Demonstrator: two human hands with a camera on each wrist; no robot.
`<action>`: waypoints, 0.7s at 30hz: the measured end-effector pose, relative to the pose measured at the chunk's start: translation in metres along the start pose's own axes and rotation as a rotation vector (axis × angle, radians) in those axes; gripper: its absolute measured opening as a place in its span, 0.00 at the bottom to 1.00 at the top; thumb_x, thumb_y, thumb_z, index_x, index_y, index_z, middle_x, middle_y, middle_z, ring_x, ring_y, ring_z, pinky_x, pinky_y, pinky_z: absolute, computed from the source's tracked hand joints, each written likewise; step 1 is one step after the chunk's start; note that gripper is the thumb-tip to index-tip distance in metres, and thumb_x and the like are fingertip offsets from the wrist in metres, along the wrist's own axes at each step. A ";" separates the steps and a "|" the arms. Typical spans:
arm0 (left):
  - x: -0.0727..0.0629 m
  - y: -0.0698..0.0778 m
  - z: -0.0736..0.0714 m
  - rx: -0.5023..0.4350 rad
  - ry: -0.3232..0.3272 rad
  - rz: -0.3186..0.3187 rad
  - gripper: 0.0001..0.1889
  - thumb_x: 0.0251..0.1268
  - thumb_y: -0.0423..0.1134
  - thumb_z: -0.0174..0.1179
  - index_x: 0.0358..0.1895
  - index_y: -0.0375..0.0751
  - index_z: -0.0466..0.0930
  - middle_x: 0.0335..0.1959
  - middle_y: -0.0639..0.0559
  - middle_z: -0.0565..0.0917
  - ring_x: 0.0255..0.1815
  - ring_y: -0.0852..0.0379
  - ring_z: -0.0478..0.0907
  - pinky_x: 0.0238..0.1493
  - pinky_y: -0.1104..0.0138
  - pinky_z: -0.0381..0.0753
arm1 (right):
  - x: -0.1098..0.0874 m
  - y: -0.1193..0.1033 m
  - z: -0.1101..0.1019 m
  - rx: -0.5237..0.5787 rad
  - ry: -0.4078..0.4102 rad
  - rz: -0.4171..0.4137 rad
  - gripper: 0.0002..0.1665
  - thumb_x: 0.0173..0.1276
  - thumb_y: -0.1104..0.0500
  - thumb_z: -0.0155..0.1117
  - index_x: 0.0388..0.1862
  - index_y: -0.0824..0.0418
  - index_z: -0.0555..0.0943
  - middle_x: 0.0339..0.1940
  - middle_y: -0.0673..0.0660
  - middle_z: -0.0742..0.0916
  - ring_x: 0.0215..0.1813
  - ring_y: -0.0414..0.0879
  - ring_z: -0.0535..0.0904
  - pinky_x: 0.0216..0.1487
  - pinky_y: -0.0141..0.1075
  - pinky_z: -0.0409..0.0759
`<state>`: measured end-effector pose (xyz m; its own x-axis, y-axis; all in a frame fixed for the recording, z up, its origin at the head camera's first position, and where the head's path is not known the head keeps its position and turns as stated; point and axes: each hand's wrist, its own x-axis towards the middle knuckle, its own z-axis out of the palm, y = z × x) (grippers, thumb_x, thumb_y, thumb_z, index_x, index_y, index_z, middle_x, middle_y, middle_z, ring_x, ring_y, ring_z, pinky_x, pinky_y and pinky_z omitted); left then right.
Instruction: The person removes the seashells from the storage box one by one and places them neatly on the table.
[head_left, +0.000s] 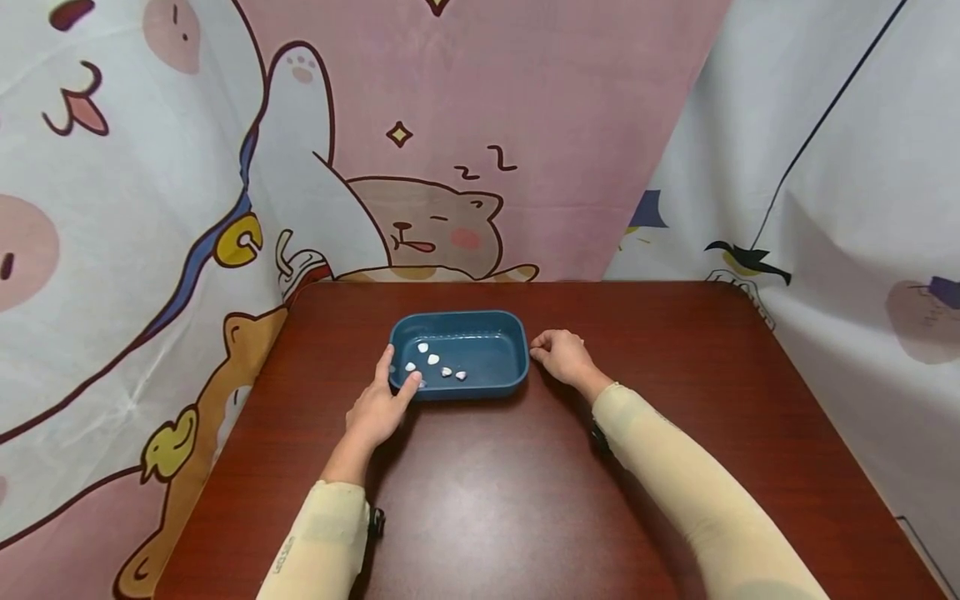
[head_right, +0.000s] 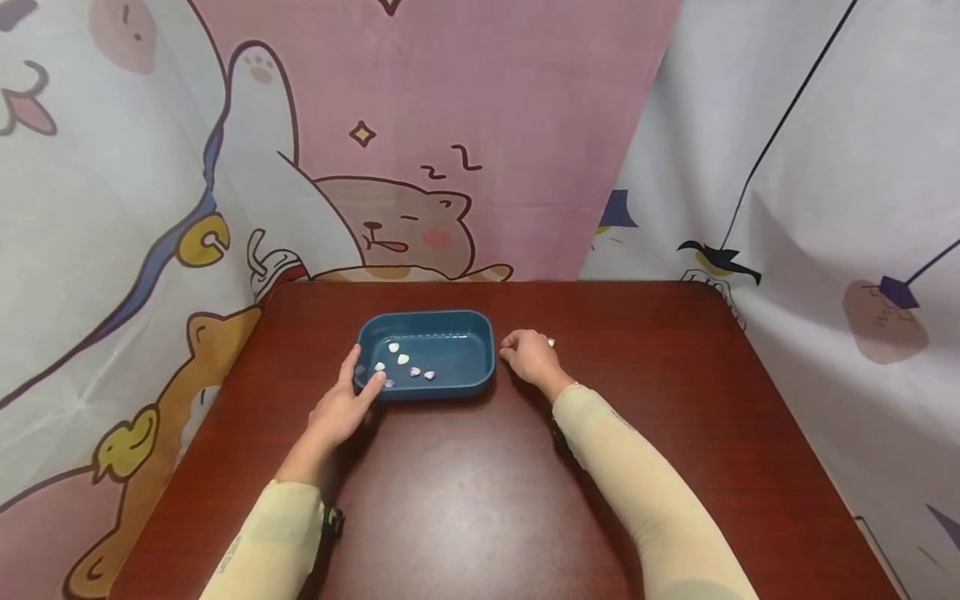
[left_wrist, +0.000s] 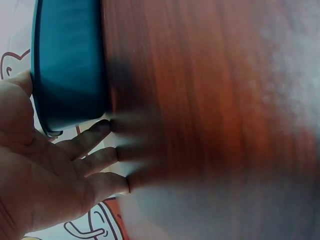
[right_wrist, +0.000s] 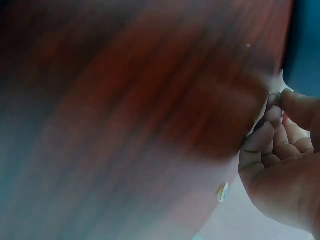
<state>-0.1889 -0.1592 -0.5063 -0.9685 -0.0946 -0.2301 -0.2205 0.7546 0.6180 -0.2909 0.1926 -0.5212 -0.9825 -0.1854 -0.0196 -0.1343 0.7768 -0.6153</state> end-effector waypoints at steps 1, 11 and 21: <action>0.000 0.000 0.000 -0.002 -0.002 0.000 0.48 0.77 0.75 0.45 0.89 0.69 0.32 0.85 0.36 0.63 0.75 0.28 0.73 0.69 0.27 0.66 | 0.001 0.000 0.000 -0.009 0.000 -0.002 0.11 0.77 0.58 0.68 0.50 0.63 0.90 0.47 0.60 0.93 0.55 0.58 0.88 0.79 0.76 0.56; 0.001 -0.001 -0.001 -0.007 -0.008 0.002 0.48 0.75 0.76 0.47 0.88 0.71 0.32 0.86 0.38 0.63 0.74 0.29 0.74 0.67 0.28 0.68 | 0.004 -0.003 0.003 -0.070 -0.002 0.031 0.12 0.78 0.55 0.68 0.51 0.59 0.90 0.51 0.58 0.93 0.60 0.59 0.88 0.79 0.73 0.60; 0.002 -0.002 -0.002 -0.002 -0.009 0.005 0.50 0.72 0.80 0.46 0.88 0.71 0.31 0.86 0.39 0.62 0.75 0.29 0.74 0.67 0.28 0.67 | 0.005 -0.008 0.006 -0.118 0.031 0.056 0.12 0.78 0.54 0.69 0.51 0.58 0.92 0.52 0.58 0.94 0.61 0.60 0.88 0.77 0.71 0.67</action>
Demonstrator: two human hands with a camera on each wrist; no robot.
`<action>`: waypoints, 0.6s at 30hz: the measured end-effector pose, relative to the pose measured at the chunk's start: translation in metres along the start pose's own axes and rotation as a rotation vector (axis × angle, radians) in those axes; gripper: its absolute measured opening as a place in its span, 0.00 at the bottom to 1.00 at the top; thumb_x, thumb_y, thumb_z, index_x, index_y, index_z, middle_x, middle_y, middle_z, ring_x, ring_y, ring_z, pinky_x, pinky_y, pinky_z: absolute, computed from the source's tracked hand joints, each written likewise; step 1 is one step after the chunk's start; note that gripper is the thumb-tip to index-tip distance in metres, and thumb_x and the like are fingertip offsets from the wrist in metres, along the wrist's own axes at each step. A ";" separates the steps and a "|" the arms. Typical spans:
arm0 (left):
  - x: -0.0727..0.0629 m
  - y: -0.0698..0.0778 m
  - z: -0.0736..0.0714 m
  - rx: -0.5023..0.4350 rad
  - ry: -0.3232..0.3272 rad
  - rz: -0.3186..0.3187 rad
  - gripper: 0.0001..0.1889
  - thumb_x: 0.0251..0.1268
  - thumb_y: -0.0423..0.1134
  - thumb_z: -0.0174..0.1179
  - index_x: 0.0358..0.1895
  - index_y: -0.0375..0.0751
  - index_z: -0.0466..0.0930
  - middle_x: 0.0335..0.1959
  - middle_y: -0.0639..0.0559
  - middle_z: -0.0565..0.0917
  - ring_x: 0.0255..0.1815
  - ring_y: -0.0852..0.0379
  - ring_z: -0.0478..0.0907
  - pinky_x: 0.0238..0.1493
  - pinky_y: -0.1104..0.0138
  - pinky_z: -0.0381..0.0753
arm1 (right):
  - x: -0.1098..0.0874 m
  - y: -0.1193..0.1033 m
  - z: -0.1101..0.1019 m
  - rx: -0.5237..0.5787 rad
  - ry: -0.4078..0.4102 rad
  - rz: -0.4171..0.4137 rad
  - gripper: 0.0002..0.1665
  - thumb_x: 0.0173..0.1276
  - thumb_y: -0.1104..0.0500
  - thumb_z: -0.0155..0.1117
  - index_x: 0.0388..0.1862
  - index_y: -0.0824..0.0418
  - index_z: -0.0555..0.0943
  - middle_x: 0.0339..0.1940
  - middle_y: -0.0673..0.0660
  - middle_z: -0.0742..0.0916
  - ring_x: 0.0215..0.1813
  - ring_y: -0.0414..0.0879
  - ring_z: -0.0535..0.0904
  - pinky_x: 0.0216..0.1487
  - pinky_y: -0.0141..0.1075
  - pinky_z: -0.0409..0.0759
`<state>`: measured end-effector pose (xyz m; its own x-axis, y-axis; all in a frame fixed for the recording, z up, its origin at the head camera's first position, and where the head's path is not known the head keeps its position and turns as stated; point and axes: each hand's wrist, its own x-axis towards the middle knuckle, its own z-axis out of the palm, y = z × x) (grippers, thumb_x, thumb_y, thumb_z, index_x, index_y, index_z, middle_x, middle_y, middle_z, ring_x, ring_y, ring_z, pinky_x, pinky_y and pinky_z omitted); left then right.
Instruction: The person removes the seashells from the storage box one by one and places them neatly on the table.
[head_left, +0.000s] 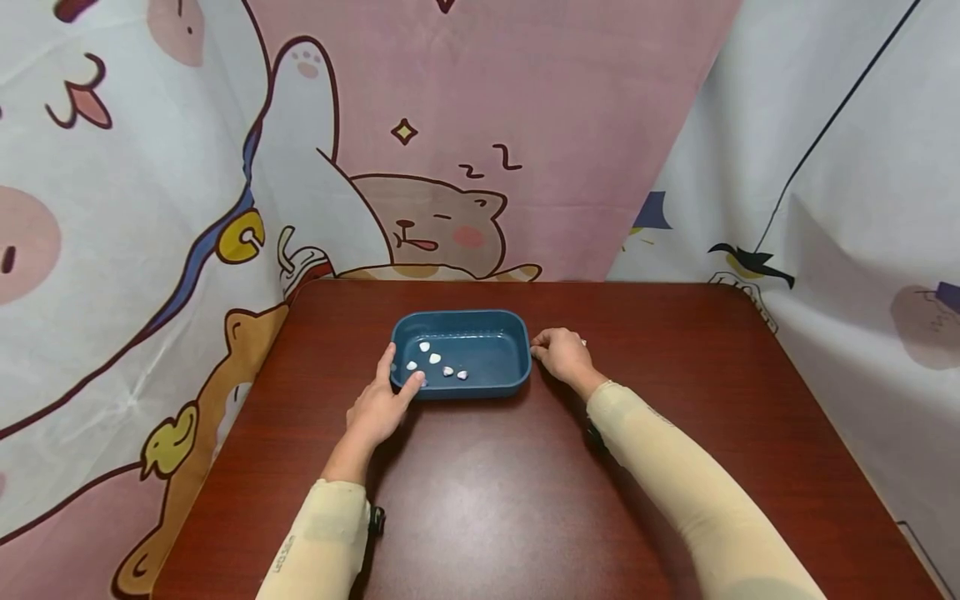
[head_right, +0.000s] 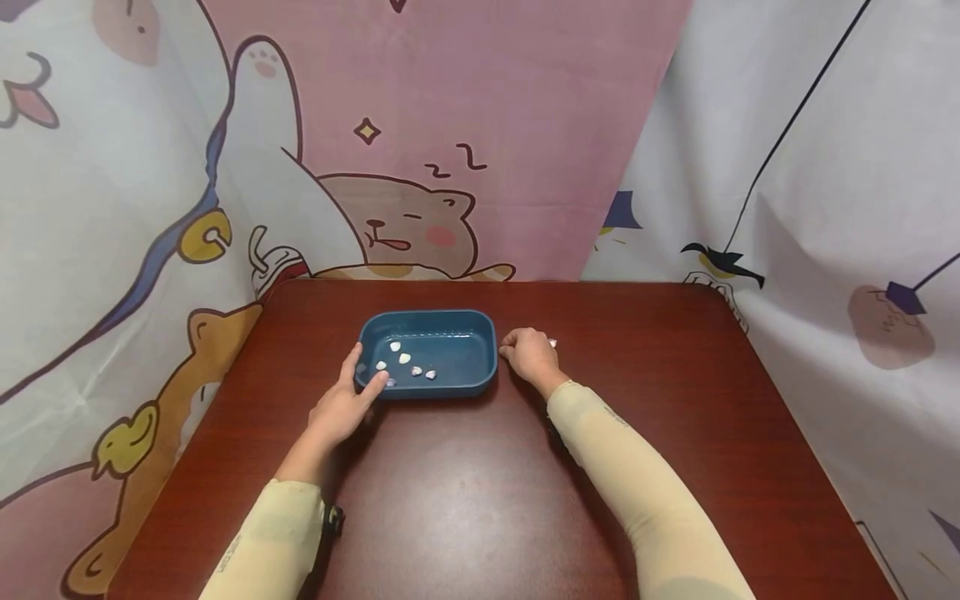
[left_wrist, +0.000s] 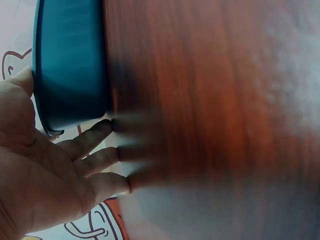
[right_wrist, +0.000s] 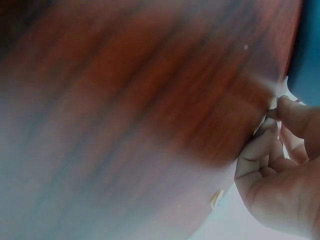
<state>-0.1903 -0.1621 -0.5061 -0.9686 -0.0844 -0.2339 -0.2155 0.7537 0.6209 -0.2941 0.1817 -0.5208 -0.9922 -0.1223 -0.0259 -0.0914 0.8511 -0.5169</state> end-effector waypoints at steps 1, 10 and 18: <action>0.000 0.000 0.000 0.001 0.000 0.000 0.51 0.72 0.80 0.46 0.88 0.71 0.31 0.86 0.40 0.62 0.75 0.30 0.74 0.67 0.28 0.67 | 0.000 -0.001 0.000 -0.006 -0.002 0.007 0.12 0.78 0.53 0.69 0.52 0.58 0.92 0.52 0.58 0.94 0.61 0.60 0.88 0.77 0.71 0.66; -0.001 0.002 0.000 -0.002 0.000 -0.010 0.50 0.73 0.78 0.48 0.88 0.70 0.33 0.86 0.39 0.62 0.74 0.29 0.74 0.67 0.29 0.68 | 0.003 -0.003 0.001 -0.045 -0.013 0.043 0.13 0.79 0.53 0.68 0.52 0.57 0.91 0.53 0.58 0.94 0.61 0.60 0.88 0.78 0.71 0.65; -0.001 0.002 0.001 0.005 0.004 -0.006 0.50 0.75 0.76 0.49 0.89 0.69 0.32 0.86 0.38 0.62 0.74 0.29 0.74 0.66 0.30 0.69 | 0.003 -0.003 0.001 -0.053 0.007 0.048 0.13 0.78 0.52 0.68 0.52 0.57 0.91 0.53 0.57 0.94 0.61 0.60 0.88 0.77 0.68 0.69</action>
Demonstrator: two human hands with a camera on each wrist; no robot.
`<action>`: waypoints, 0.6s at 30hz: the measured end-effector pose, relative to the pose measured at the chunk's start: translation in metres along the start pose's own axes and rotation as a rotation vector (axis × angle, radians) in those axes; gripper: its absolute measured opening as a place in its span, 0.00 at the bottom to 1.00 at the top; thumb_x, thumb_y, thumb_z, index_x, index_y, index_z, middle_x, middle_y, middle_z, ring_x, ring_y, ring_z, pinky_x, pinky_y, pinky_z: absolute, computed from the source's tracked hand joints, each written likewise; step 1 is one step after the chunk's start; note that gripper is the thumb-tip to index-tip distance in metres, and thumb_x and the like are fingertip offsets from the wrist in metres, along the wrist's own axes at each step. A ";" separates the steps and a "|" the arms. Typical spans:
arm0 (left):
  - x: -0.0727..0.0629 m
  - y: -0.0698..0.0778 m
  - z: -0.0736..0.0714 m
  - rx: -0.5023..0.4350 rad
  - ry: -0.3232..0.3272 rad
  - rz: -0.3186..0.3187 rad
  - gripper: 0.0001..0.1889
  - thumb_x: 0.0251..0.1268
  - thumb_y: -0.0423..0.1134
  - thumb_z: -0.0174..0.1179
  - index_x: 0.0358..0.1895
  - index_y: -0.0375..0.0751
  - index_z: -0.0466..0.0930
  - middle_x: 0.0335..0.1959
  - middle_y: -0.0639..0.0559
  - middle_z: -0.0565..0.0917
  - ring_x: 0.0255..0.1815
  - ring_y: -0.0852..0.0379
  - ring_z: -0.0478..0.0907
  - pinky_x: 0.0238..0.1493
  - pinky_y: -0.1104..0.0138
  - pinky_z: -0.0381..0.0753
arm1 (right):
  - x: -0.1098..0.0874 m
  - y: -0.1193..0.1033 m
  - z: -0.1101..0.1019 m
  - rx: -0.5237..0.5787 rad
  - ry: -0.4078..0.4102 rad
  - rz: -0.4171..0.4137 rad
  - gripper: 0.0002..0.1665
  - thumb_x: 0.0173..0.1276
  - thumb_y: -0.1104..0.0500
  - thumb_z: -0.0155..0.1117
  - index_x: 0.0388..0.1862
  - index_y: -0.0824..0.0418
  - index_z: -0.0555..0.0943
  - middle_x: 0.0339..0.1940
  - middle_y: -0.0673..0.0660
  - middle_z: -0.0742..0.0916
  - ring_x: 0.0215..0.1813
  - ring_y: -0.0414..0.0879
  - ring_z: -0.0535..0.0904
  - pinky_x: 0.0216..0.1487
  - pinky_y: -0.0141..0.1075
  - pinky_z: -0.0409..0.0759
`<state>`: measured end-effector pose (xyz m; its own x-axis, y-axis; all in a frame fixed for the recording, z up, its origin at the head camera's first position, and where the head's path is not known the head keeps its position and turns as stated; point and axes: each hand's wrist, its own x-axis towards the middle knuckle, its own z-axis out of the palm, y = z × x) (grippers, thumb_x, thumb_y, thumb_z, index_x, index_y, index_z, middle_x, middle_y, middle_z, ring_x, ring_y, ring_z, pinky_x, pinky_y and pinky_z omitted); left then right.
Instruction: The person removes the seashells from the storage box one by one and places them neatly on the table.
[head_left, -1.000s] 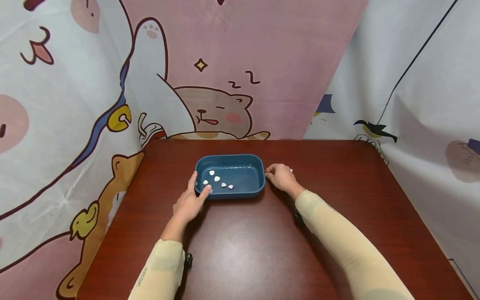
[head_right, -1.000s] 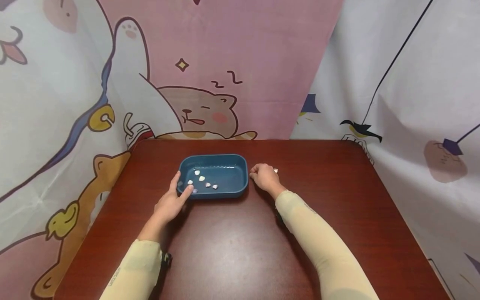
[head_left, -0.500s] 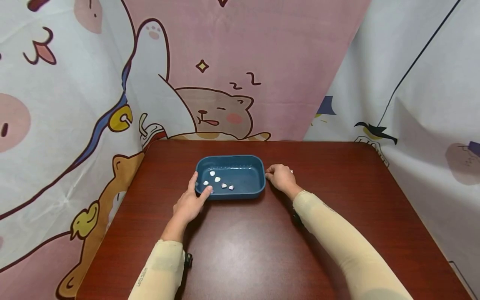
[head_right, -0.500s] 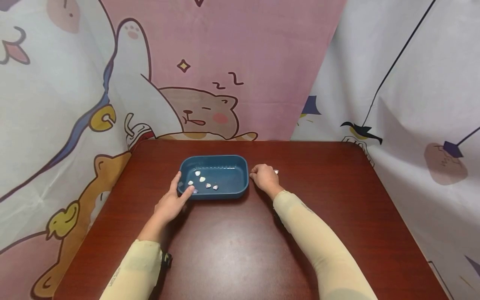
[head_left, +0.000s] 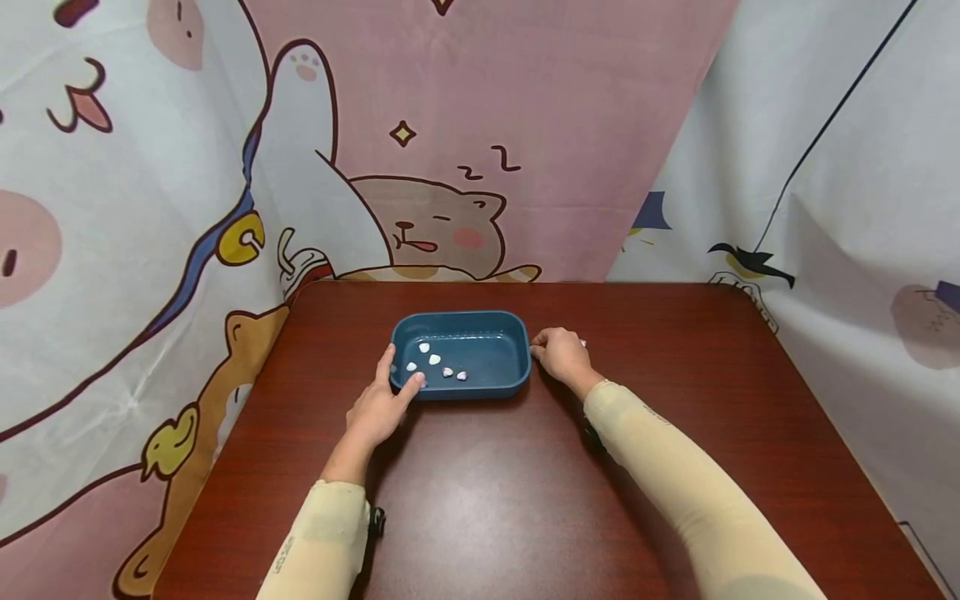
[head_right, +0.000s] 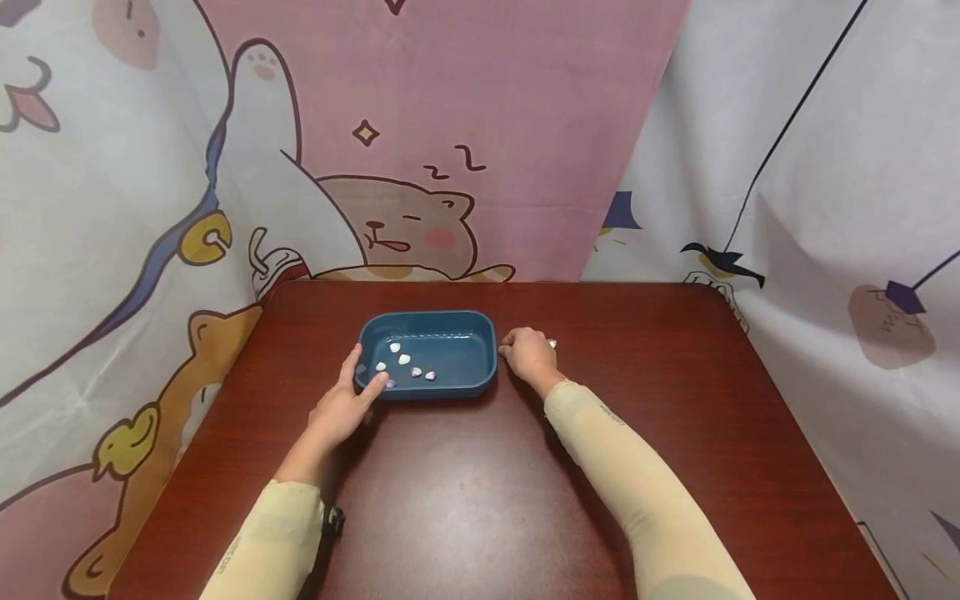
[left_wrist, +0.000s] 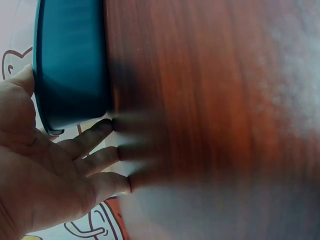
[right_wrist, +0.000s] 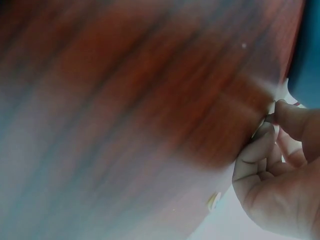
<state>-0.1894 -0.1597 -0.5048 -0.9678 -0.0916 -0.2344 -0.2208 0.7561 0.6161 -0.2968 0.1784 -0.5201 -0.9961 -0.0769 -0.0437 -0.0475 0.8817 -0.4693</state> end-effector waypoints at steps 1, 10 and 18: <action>0.000 0.000 0.000 -0.001 0.001 -0.002 0.49 0.75 0.75 0.49 0.89 0.69 0.32 0.86 0.38 0.62 0.74 0.30 0.74 0.66 0.30 0.69 | -0.001 0.001 0.000 0.003 0.001 0.001 0.13 0.78 0.52 0.68 0.52 0.57 0.91 0.53 0.58 0.93 0.61 0.60 0.88 0.76 0.67 0.72; 0.000 -0.001 0.001 0.007 -0.002 0.000 0.50 0.74 0.78 0.47 0.89 0.69 0.32 0.86 0.38 0.62 0.73 0.30 0.75 0.65 0.30 0.70 | -0.017 0.021 -0.011 -0.034 -0.009 -0.033 0.13 0.78 0.53 0.69 0.50 0.60 0.89 0.50 0.59 0.93 0.52 0.58 0.90 0.53 0.56 0.87; 0.002 -0.002 0.000 0.001 -0.004 0.000 0.50 0.74 0.77 0.47 0.88 0.70 0.32 0.86 0.38 0.63 0.69 0.32 0.78 0.63 0.33 0.71 | -0.037 0.049 -0.025 -0.072 -0.020 -0.062 0.13 0.79 0.54 0.68 0.52 0.61 0.89 0.54 0.62 0.92 0.49 0.59 0.90 0.48 0.55 0.87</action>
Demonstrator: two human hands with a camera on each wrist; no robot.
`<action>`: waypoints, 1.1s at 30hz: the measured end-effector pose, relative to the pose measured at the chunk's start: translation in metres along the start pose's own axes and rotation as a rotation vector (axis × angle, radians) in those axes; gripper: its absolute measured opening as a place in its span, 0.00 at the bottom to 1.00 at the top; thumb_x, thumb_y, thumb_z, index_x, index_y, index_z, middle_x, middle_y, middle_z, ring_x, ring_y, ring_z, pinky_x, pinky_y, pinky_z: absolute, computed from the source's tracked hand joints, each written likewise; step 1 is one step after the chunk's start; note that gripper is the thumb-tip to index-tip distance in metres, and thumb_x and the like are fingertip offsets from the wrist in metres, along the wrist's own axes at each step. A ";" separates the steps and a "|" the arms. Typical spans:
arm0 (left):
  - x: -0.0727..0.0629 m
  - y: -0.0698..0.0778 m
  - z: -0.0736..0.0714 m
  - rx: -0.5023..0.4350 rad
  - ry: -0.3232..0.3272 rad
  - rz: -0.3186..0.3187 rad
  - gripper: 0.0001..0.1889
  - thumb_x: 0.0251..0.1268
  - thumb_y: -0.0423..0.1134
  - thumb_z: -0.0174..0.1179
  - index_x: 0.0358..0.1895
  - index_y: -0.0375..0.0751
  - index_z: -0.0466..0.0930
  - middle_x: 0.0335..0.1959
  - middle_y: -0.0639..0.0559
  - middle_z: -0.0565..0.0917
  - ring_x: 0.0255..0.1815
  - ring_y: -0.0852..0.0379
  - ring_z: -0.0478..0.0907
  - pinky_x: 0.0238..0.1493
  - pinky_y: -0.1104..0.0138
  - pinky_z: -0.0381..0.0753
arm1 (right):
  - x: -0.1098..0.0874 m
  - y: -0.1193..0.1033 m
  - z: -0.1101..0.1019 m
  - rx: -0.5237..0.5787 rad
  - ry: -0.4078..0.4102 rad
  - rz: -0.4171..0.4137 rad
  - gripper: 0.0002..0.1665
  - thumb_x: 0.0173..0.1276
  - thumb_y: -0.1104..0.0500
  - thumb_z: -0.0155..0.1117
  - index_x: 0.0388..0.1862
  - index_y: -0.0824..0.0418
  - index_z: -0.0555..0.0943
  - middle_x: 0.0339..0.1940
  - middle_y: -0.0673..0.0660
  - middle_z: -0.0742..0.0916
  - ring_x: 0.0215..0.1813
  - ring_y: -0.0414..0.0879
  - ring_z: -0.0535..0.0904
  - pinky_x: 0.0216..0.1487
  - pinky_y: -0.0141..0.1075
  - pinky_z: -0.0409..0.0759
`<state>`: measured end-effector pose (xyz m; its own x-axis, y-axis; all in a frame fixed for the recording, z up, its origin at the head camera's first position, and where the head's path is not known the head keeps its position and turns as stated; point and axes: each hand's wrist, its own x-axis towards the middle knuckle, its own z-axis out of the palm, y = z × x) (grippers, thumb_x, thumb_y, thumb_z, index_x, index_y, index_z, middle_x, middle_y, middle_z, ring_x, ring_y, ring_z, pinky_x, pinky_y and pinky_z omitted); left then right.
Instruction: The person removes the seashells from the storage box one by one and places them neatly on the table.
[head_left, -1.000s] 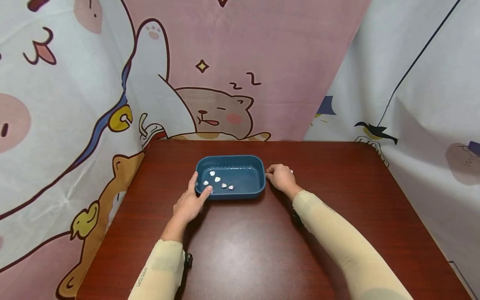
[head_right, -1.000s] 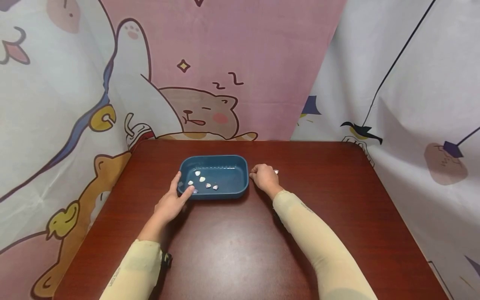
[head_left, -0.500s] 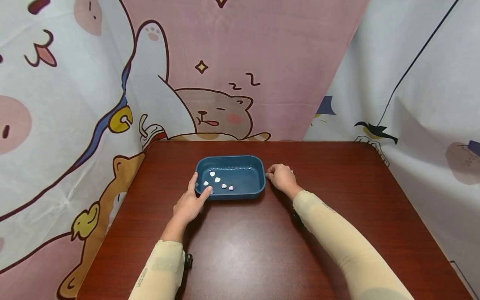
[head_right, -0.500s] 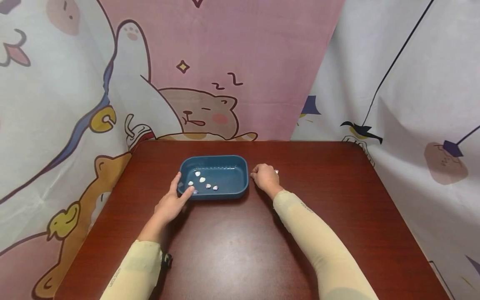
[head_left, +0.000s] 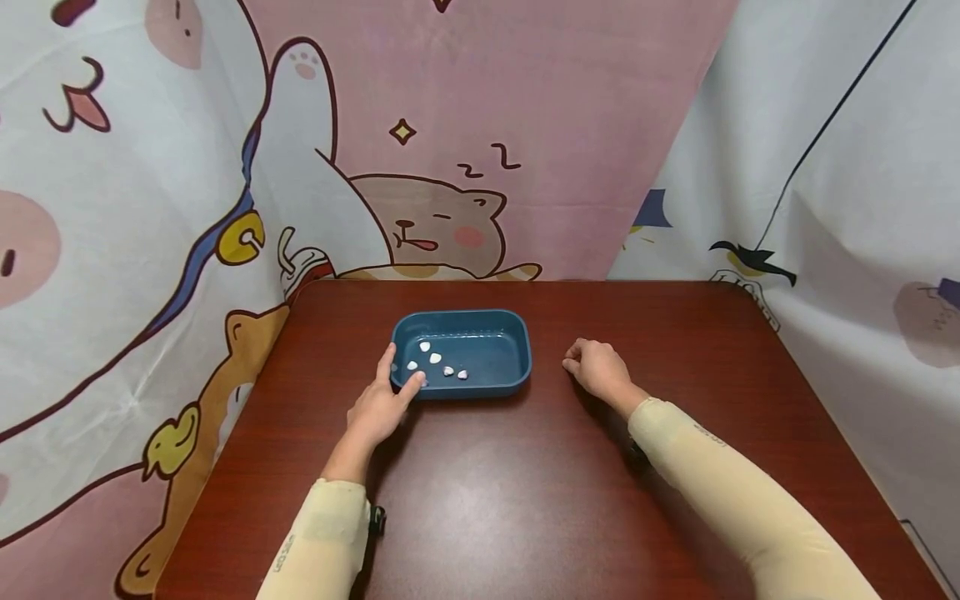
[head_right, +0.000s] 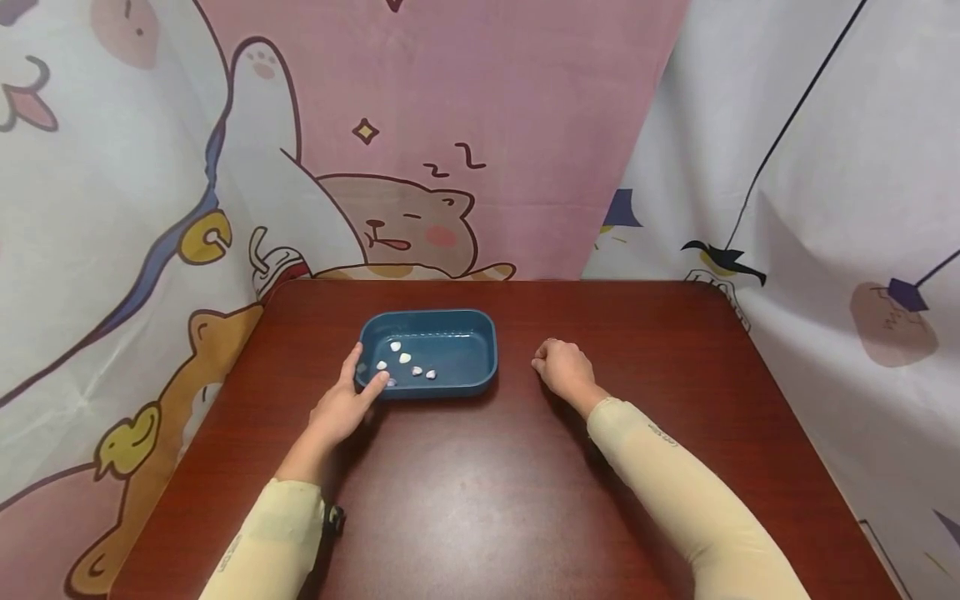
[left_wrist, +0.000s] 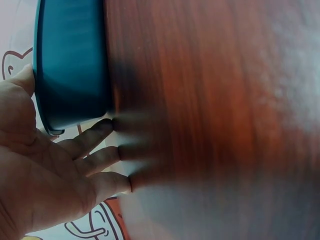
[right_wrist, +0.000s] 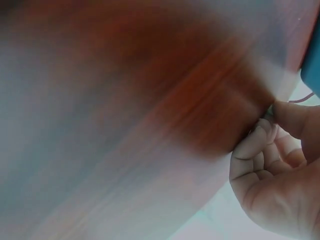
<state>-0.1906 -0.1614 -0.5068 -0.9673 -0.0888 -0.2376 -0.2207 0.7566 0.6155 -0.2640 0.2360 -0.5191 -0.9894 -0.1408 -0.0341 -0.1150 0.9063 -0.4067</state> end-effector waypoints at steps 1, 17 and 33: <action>0.000 0.000 0.000 -0.001 0.000 -0.001 0.50 0.75 0.77 0.48 0.88 0.70 0.32 0.85 0.38 0.63 0.69 0.32 0.78 0.63 0.33 0.72 | -0.002 0.003 -0.001 -0.004 -0.002 -0.002 0.13 0.79 0.54 0.67 0.52 0.61 0.89 0.54 0.62 0.92 0.49 0.59 0.90 0.47 0.54 0.87; 0.000 -0.001 0.000 -0.003 -0.010 -0.027 0.50 0.75 0.75 0.49 0.89 0.69 0.31 0.86 0.36 0.62 0.71 0.30 0.76 0.65 0.32 0.71 | -0.004 0.025 -0.012 -0.001 0.061 0.025 0.14 0.78 0.55 0.68 0.51 0.65 0.86 0.47 0.65 0.92 0.44 0.60 0.89 0.45 0.56 0.85; 0.000 0.001 0.000 0.002 -0.008 -0.014 0.50 0.74 0.77 0.48 0.88 0.69 0.31 0.87 0.39 0.60 0.70 0.30 0.76 0.67 0.30 0.69 | 0.012 0.023 -0.005 0.024 0.094 0.032 0.14 0.78 0.54 0.69 0.51 0.64 0.87 0.50 0.65 0.93 0.47 0.63 0.89 0.50 0.58 0.85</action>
<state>-0.1913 -0.1608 -0.5065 -0.9630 -0.0941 -0.2526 -0.2341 0.7567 0.6104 -0.2793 0.2572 -0.5247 -0.9966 -0.0734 0.0380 -0.0826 0.8998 -0.4285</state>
